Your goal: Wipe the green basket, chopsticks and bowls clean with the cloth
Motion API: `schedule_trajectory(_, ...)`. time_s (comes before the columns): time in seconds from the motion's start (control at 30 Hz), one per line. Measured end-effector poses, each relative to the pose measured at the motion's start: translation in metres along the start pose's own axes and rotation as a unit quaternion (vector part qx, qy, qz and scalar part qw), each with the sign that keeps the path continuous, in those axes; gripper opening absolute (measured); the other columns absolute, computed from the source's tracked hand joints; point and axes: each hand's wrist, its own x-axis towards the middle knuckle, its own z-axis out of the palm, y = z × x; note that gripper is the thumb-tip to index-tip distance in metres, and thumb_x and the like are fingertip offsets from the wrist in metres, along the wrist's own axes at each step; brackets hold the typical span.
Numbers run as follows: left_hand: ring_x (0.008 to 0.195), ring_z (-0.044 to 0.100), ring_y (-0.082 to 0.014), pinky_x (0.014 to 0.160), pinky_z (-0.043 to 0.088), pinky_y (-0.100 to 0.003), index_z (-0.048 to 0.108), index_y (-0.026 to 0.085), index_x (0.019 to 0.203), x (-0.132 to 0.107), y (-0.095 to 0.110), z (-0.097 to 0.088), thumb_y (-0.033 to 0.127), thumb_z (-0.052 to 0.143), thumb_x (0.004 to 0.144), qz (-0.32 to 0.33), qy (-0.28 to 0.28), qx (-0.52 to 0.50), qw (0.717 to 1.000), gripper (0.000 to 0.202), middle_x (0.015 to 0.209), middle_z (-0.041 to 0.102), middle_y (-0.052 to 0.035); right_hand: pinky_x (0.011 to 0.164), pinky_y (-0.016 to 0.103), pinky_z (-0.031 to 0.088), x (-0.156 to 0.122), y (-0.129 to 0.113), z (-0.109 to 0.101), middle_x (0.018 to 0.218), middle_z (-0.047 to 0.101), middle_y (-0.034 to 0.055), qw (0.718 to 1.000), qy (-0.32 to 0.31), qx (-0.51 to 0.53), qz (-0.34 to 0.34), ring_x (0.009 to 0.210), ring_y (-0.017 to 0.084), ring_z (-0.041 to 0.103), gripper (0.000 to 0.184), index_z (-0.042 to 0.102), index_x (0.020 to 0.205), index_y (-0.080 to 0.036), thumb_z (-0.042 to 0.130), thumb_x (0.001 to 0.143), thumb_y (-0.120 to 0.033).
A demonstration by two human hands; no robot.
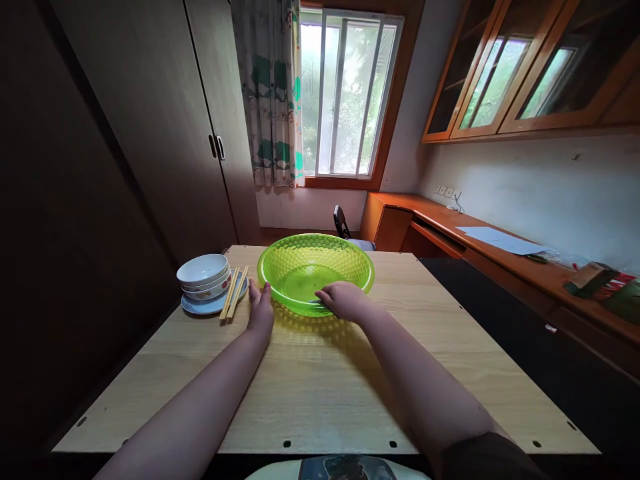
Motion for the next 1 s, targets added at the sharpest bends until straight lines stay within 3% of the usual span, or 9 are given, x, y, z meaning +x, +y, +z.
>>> schedule_trajectory(0.07, 0.146, 0.003, -0.0247, 0.117, 0.012, -0.043, 0.019, 0.019, 0.147, -0.002, 0.006, -0.005, 0.048, 0.043, 0.090, 0.097, 0.058, 0.115, 0.987, 0.068, 0.158, 0.013, -0.0117, 0.063, 0.027, 0.036, -0.001, -0.001, 0.002, 0.083, 0.070, 0.0072, 1.000, 0.010, -0.014, 0.001, 0.077, 0.019, 0.062, 0.053, 0.071, 0.087, -0.020, 0.027, 0.098, -0.047)
schedule_trajectory(0.1, 0.145, 0.007, -0.0251, 0.117, 0.011, -0.045, 0.027, 0.021, 0.145, -0.004, 0.011, -0.007, 0.048, 0.044, 0.090, 0.162, 0.048, 0.176, 0.970, 0.063, 0.157, 0.017, -0.0101, 0.062, 0.027, 0.035, -0.001, -0.002, 0.003, 0.081, 0.069, 0.0073, 1.000, 0.020, -0.021, -0.002, 0.075, 0.018, 0.061, 0.052, 0.071, 0.085, -0.020, 0.028, 0.098, -0.047)
schedule_trajectory(0.2, 0.142, 0.021, -0.0270, 0.116, 0.004, -0.054, 0.051, 0.028, 0.131, -0.012, 0.026, -0.009, 0.047, 0.043, 0.091, 0.322, -0.097, 0.318, 0.886, 0.045, 0.142, 0.048, -0.0050, 0.062, 0.028, 0.034, -0.001, -0.004, 0.009, 0.079, 0.068, 0.0077, 0.996, 0.079, -0.035, -0.022, 0.074, 0.018, 0.060, 0.048, 0.069, 0.081, -0.018, 0.032, 0.097, -0.044)
schedule_trajectory(0.3, 0.134, 0.036, -0.0266, 0.115, 0.004, -0.057, 0.062, 0.032, 0.118, -0.019, 0.037, -0.006, 0.043, 0.045, 0.091, 0.366, -0.187, 0.377, 0.830, 0.033, 0.124, 0.063, -0.0014, 0.067, 0.028, 0.035, -0.002, -0.008, 0.013, 0.080, 0.068, 0.0081, 0.986, 0.159, -0.034, -0.040, 0.077, 0.018, 0.059, 0.045, 0.068, 0.078, -0.017, 0.036, 0.097, -0.042)
schedule_trajectory(0.47, 0.117, 0.053, -0.0244, 0.115, 0.011, -0.056, 0.067, 0.030, 0.108, -0.018, 0.037, -0.003, 0.037, 0.048, 0.091, 0.341, -0.157, 0.392, 0.840, 0.027, 0.108, 0.070, -0.0015, 0.067, 0.029, 0.034, -0.007, -0.013, 0.007, 0.079, 0.067, 0.0069, 0.975, 0.216, -0.028, -0.029, 0.075, 0.017, 0.057, 0.043, 0.068, 0.078, -0.018, 0.036, 0.097, -0.040)
schedule_trajectory(0.7, 0.118, 0.052, -0.0250, 0.115, 0.010, -0.056, 0.067, 0.029, 0.108, -0.012, 0.031, -0.005, 0.036, 0.048, 0.091, 0.337, -0.144, 0.386, 0.847, 0.027, 0.109, 0.069, -0.0033, 0.074, 0.031, 0.035, -0.001, -0.009, 0.014, 0.087, 0.068, 0.0081, 0.979, 0.182, -0.062, -0.070, 0.083, 0.020, 0.058, 0.034, 0.069, 0.083, -0.018, 0.043, 0.095, -0.036)
schedule_trajectory(0.87, 0.119, 0.051, -0.0249, 0.115, 0.010, -0.056, 0.067, 0.029, 0.108, -0.014, 0.032, -0.004, 0.037, 0.049, 0.091, 0.335, -0.145, 0.381, 0.849, 0.026, 0.109, 0.069, -0.0029, 0.074, 0.030, 0.034, 0.003, -0.014, 0.030, 0.096, 0.070, 0.0064, 0.977, 0.176, -0.049, -0.113, 0.088, 0.018, 0.061, 0.034, 0.065, 0.104, -0.021, 0.036, 0.098, -0.037)
schedule_trajectory(1.0, 0.118, 0.052, -0.0244, 0.115, 0.011, -0.055, 0.068, 0.028, 0.105, -0.014, 0.033, -0.003, 0.037, 0.049, 0.091, 0.330, -0.145, 0.381, 0.851, 0.025, 0.108, 0.070, -0.0025, 0.068, 0.031, 0.030, 0.004, -0.016, 0.036, 0.090, 0.071, 0.0068, 0.978, 0.177, -0.070, -0.085, 0.080, 0.019, 0.063, 0.040, 0.065, 0.096, -0.020, 0.030, 0.099, -0.039)
